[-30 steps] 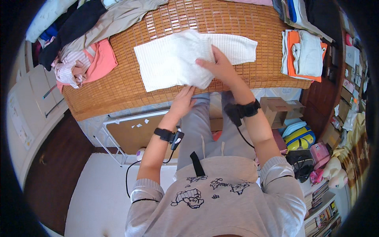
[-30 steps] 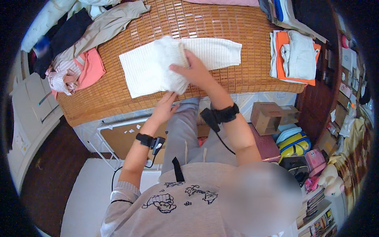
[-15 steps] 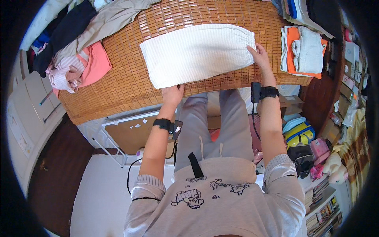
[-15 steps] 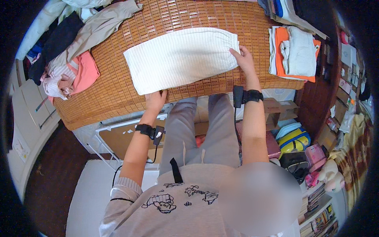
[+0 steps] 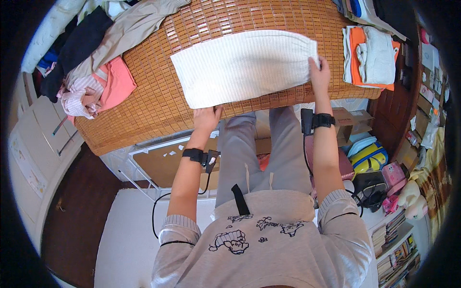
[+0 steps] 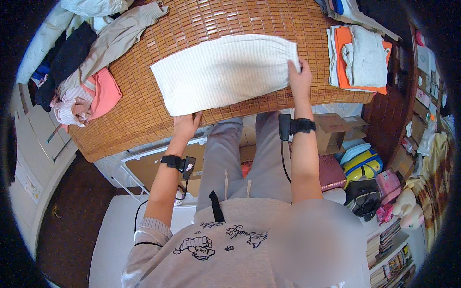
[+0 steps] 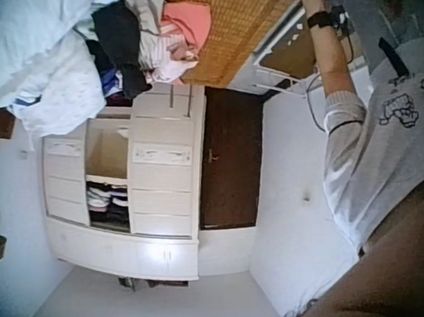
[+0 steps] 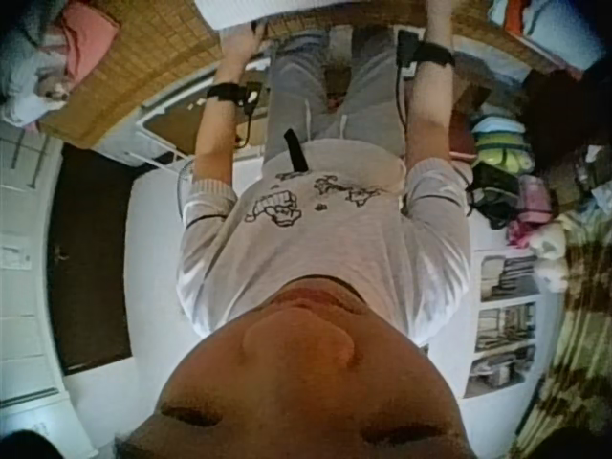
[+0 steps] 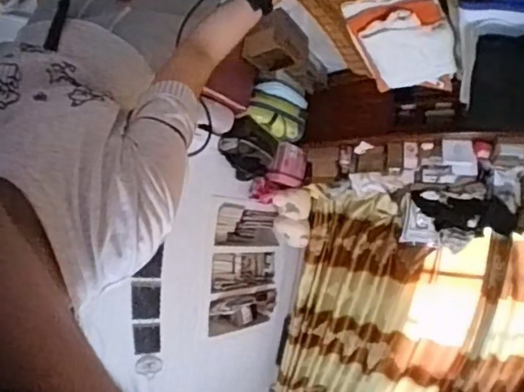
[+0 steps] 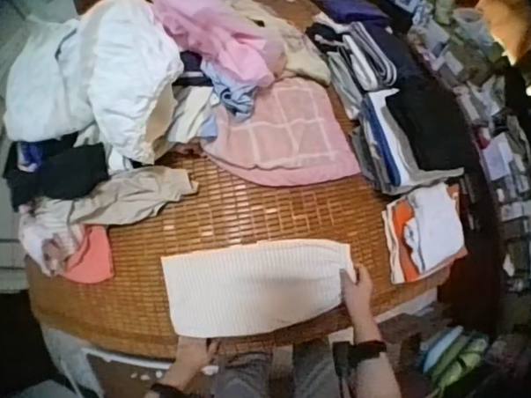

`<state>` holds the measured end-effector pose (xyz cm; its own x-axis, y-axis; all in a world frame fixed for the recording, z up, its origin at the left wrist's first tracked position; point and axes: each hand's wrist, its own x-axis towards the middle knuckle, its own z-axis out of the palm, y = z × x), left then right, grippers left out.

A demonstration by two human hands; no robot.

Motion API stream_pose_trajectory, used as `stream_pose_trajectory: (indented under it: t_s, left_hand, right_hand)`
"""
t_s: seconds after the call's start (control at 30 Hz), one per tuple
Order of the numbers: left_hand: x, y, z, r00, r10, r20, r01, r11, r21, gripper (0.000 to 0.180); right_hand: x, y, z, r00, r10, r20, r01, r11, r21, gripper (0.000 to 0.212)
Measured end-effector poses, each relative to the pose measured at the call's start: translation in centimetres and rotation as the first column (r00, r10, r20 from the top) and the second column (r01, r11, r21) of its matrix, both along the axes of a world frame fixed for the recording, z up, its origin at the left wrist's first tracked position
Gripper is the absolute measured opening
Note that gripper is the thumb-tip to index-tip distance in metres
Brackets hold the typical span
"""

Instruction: The person folds several items of clothing on a bed, including a black shirt, a white sweatshirt, an orange shirt, and a white item, placing them in a stack.

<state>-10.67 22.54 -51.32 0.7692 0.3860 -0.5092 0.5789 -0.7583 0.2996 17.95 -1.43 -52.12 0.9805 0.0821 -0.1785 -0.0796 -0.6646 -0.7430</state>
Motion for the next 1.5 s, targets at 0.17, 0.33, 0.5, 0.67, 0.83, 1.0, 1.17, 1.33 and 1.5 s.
stream_pose_trajectory:
  t_s: [0.17, 0.33, 0.5, 0.67, 0.83, 1.0, 1.17, 1.33, 1.5]
  left_hand:
    - [-0.3, 1.0, 1.7, 0.988, -0.141, -0.054, 0.141, 0.990, -0.013, 0.045]
    - [3.2, 4.6, 6.8, 0.974, 0.064, -0.219, -0.178, 0.813, -0.555, 0.026]
    - [5.7, 9.1, 3.7, 0.969, -0.012, 0.246, 0.053, 0.986, -0.160, 0.031]
    - [6.5, 9.0, 2.7, 0.964, -0.258, 0.064, 0.250, 0.962, 0.109, 0.070]
    - [4.6, 6.0, 3.3, 0.977, -0.196, 0.081, 0.194, 0.981, 0.029, 0.072]
    - [2.0, 0.5, 4.5, 0.987, -0.131, 0.093, 0.147, 0.971, -0.187, 0.066]
    - [2.0, -1.4, 4.0, 0.908, 0.418, -0.001, -0.312, 0.675, -0.668, 0.051]
    - [2.0, 0.0, 1.2, 0.899, 0.364, 0.244, -0.288, 0.910, -0.298, 0.034]
    - [2.1, 0.0, 0.9, 0.947, 0.305, 0.103, -0.255, 0.906, -0.338, 0.031]
  right_hand:
    - [-1.5, 1.7, 1.2, 0.949, 0.211, 0.235, -0.088, 0.891, -0.445, 0.052]
    - [-4.6, 4.4, 0.4, 0.799, 0.561, 0.217, -0.438, 0.790, -0.429, 0.069]
    - [-6.3, 6.4, -0.1, 0.856, 0.515, -0.051, -0.456, 0.705, -0.543, 0.090]
    - [-4.1, 6.4, -0.2, 0.800, 0.581, -0.150, -0.566, 0.649, -0.508, 0.091]
    - [0.8, 8.0, 0.7, 0.715, 0.656, -0.240, -0.660, 0.522, -0.540, 0.094]
    - [2.8, 10.8, 1.4, 0.630, 0.775, 0.054, -0.558, 0.500, -0.663, 0.076]
    - [-1.2, 9.8, 2.3, 0.792, 0.495, 0.357, -0.382, 0.858, -0.343, 0.042]
    - [-11.1, 3.1, 3.2, 0.945, 0.325, 0.040, -0.322, 0.945, -0.055, 0.021]
    - [-18.5, -2.4, 0.5, 0.674, 0.001, -0.739, 0.097, 0.991, 0.090, 0.031]
